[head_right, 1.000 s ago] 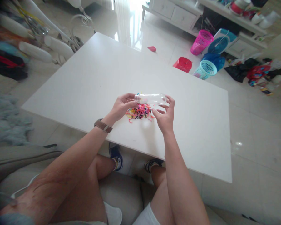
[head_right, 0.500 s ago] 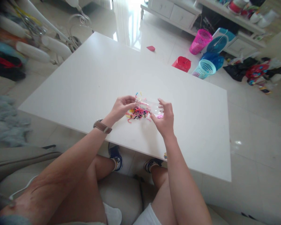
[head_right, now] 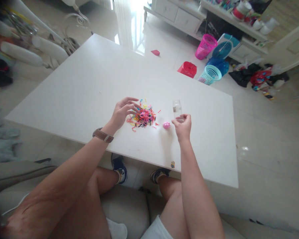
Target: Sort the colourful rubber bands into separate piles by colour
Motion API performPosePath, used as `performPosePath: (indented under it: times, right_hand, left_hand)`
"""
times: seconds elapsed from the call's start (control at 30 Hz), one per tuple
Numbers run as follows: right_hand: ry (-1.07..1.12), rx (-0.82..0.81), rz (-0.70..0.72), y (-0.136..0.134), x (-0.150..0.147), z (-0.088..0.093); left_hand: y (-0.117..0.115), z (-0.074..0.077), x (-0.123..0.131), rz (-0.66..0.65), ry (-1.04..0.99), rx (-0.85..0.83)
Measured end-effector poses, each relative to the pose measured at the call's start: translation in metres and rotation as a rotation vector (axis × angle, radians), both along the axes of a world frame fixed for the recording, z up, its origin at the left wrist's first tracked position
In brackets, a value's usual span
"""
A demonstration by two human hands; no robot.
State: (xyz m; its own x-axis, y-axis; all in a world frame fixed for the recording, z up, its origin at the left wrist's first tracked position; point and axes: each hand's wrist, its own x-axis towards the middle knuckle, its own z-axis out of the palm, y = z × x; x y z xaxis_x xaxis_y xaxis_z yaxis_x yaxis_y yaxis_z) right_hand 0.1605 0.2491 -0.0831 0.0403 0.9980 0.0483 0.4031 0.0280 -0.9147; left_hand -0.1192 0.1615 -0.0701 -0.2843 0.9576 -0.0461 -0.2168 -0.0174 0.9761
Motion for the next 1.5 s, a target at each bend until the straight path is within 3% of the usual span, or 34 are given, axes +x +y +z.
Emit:
performPosePath:
  times: [0.1,0.2,0.37,0.5,0.57,0.67,0.73,0.83,0.93,1.07,1.13,1.23,1.3,1.43,1.5]
  right_hand:
    - [-0.135,-0.058,-0.003,-0.003,0.001,0.005]
    - [-0.268,-0.061,0.088,-0.008,-0.002,0.005]
    - [-0.475,-0.102,0.184,-0.016,-0.009,-0.016]
    - [-0.501,-0.081,0.088,-0.01,0.0,-0.027]
    - [-0.503,-0.017,-0.039,0.001,0.023,-0.026]
    - [-0.569,0.047,-0.354,0.018,0.083,-0.021]
    - [-0.632,0.025,-0.555,0.025,0.133,-0.02]
    - [-0.631,-0.069,-0.7,0.026,0.194,-0.026]
    - [-0.642,-0.105,-0.687,0.019,0.223,-0.035]
    - [-0.652,-0.14,-0.6,0.011,0.229,-0.042]
    - [-0.644,-0.05,-0.589,0.008,0.232,-0.042]
    - [-0.632,0.177,-0.667,0.001,0.246,-0.039]
    - [-0.594,0.244,-0.717,-0.004,0.261,-0.038]
    - [-0.444,0.187,-0.785,-0.019,0.286,-0.044]
    - [-0.392,0.159,-0.754,-0.026,0.289,-0.05]
  left_hand:
    - [0.0,0.001,0.0,0.009,-0.012,-0.003]
    - [0.0,0.001,0.0,0.014,-0.02,0.0]
    - [0.003,0.001,-0.001,0.014,-0.036,0.006]
    - [0.004,0.0,-0.003,0.068,-0.003,-0.03]
    - [0.004,0.0,-0.006,0.125,0.02,-0.073]
    - [0.003,0.001,-0.012,0.216,0.013,-0.143]
    - [0.002,0.003,-0.016,0.261,-0.008,-0.176]
    - [0.0,0.007,-0.023,0.293,-0.025,-0.192]
    - [-0.007,0.009,-0.03,0.291,0.006,-0.178]
    - [-0.02,-0.001,-0.041,0.29,0.185,-0.133]
    - [-0.025,-0.007,-0.044,0.303,0.252,-0.138]
    - [-0.027,-0.011,-0.043,0.332,0.252,-0.171]
    - [-0.028,-0.009,-0.039,0.338,0.254,-0.175]
    - [-0.028,-0.005,-0.027,0.302,0.278,-0.163]
    - [-0.029,-0.005,-0.023,0.29,0.285,-0.167]
